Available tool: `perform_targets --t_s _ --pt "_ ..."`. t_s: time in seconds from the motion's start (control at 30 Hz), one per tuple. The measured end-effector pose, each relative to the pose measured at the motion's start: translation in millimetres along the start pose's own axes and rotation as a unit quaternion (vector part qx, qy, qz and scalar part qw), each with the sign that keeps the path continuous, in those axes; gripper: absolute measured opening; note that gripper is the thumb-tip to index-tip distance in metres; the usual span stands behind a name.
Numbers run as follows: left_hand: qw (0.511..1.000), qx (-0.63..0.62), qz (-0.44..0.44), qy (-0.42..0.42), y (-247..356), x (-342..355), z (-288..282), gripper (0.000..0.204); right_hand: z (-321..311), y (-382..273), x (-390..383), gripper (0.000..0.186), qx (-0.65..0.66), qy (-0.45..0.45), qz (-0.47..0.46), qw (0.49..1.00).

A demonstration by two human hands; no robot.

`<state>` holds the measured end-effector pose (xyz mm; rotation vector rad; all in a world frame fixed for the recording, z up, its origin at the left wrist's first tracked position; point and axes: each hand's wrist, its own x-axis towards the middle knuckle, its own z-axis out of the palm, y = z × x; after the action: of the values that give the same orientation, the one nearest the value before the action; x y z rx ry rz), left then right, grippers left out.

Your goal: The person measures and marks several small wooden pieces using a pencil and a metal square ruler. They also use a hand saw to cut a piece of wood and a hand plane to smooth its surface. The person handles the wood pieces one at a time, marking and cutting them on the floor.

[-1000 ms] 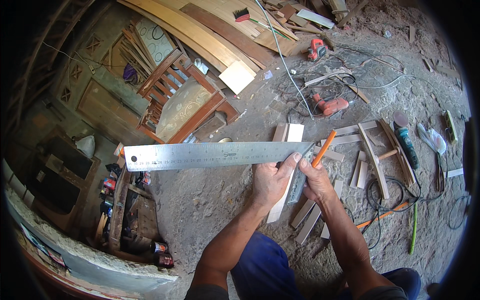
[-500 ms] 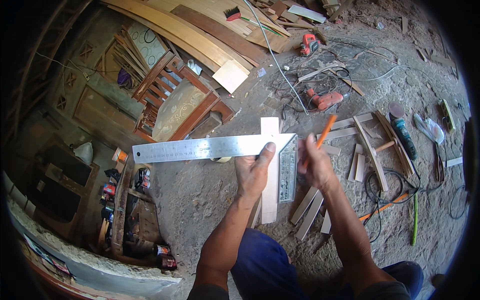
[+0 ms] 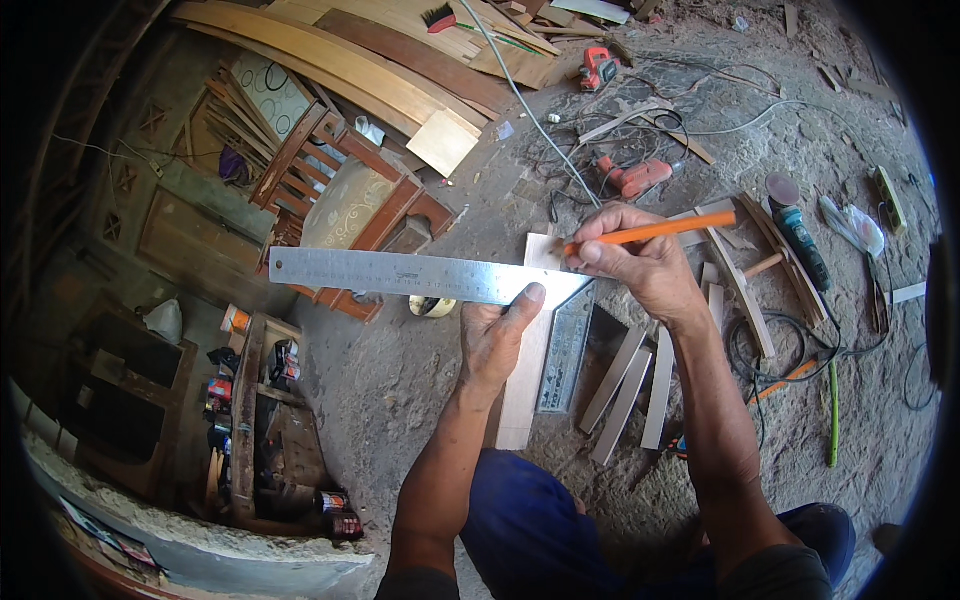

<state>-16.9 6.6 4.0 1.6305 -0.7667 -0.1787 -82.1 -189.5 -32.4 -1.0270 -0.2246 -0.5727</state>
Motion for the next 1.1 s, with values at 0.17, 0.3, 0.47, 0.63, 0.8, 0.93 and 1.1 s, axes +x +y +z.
perform_targets --t_s 0.17,0.3,0.47,0.63,0.8,0.93,1.1 --pt "1.0 -0.003 -0.006 -0.02 4 0 4 0.019 -1 9 2 0.01 -0.068 -0.021 -0.024 0.997" --pt "0.999 -0.015 -0.008 -0.027 4 -1 5 0.022 2 19 1 0.011 -0.044 -0.018 -0.034 0.998" --pt "1.0 -0.012 -0.009 -0.027 3 -1 4 0.026 1 24 2 0.012 -0.066 -0.01 -0.034 0.997" --pt "0.999 -0.002 -0.008 -0.032 3 0 3 0.026 2 24 2 0.011 -0.067 -0.012 -0.03 0.997" --pt "1.0 -0.005 0.001 -0.029 -3 -1 3 0.026 2 21 1 0.008 -0.091 -0.025 -0.025 0.995" --pt "1.0 0.004 -0.003 -0.012 -10 0 -1 0.024 -11 22 2 0.007 -0.137 -0.02 -0.01 0.99" --pt "0.999 -0.009 0.0 0.035 -8 4 -22 0.018 -41 35 -7 0.015 -0.382 0.004 0.142 0.913"
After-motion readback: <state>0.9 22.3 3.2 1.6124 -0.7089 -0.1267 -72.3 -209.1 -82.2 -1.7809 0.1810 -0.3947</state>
